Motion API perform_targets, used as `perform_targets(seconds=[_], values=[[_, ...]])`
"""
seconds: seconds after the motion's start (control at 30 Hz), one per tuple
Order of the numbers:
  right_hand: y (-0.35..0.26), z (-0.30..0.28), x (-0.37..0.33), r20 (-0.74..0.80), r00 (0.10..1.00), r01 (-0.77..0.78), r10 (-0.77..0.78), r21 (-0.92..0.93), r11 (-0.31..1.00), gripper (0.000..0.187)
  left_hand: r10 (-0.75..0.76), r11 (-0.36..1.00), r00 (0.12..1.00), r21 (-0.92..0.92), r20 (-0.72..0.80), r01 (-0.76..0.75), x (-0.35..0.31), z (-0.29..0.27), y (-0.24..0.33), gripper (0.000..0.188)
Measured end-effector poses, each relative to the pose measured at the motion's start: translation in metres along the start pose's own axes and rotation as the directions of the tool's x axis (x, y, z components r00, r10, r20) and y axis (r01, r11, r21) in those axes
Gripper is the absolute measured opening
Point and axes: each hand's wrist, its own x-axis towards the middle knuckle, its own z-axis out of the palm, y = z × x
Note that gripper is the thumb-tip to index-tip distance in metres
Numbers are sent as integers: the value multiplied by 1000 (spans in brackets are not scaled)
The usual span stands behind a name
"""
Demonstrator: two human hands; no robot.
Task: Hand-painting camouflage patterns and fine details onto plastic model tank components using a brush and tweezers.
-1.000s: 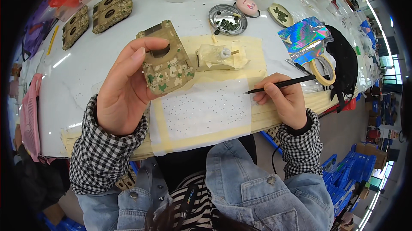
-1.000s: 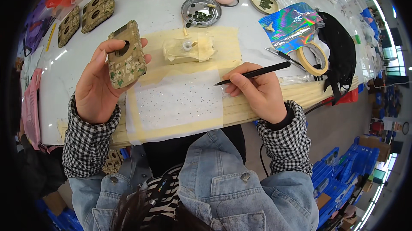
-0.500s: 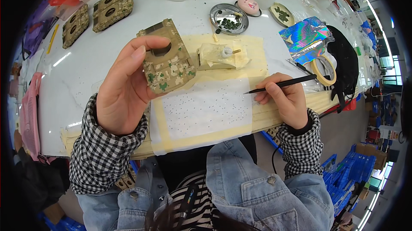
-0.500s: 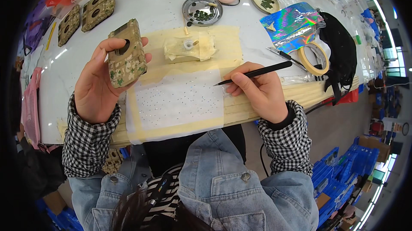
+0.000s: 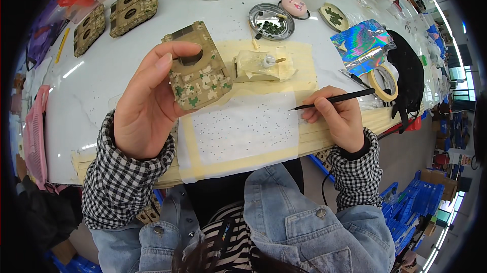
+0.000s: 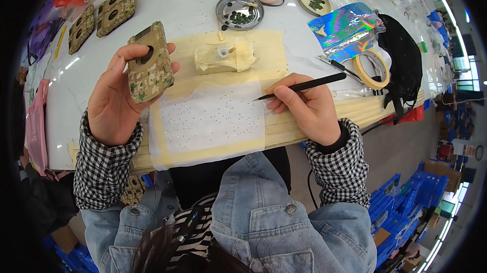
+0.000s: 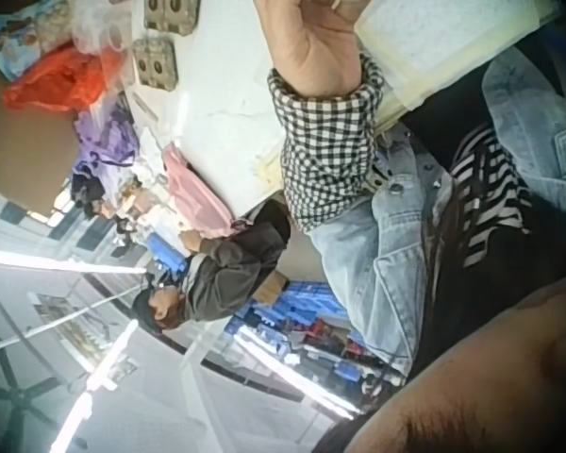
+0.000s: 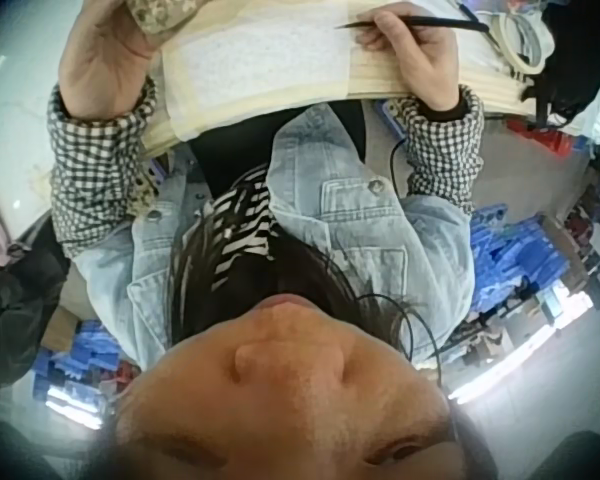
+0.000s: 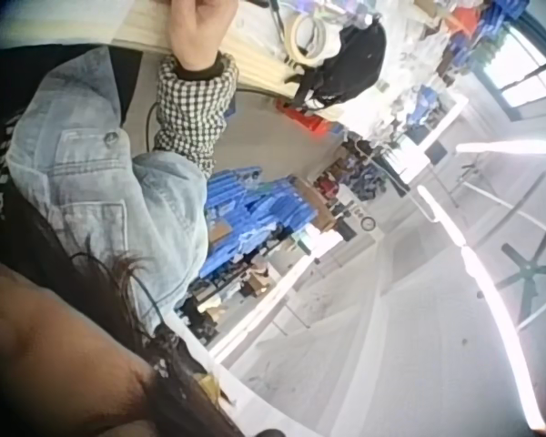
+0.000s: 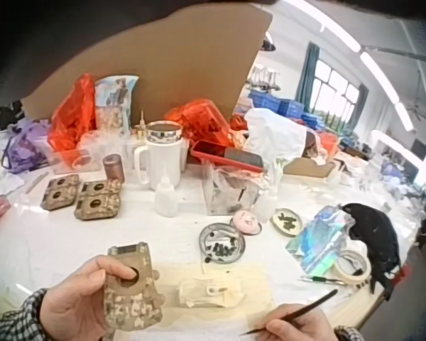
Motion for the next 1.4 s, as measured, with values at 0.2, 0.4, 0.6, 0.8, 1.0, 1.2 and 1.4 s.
perform_targets(seconds=[0.2,0.4,0.6,0.8,1.0,1.2,1.4], values=[[-1,-1,-1,-1,1000,-3,3,-9,1000,18,4,1000,1000,-11,6,-4,1,0,0,37],[-1,0,0,-17,1000,2,-2,0,1000,20,0,1000,1000,-15,2,0,0,0,0,36],[2,0,0,-71,997,17,-17,7,1000,22,-8,1000,1000,-26,-3,8,1,1,-1,37],[-16,-1,-1,-159,982,108,-103,22,994,23,-11,998,1000,-59,19,12,0,2,2,43],[-71,15,19,-9,870,490,-493,-84,867,19,-55,998,998,21,24,55,0,6,8,47],[-104,52,57,278,693,717,-665,-167,677,14,-96,994,988,-34,123,101,0,0,8,47],[-97,67,69,312,735,662,-602,-134,738,13,-117,991,982,-41,150,125,-5,1,11,45]])
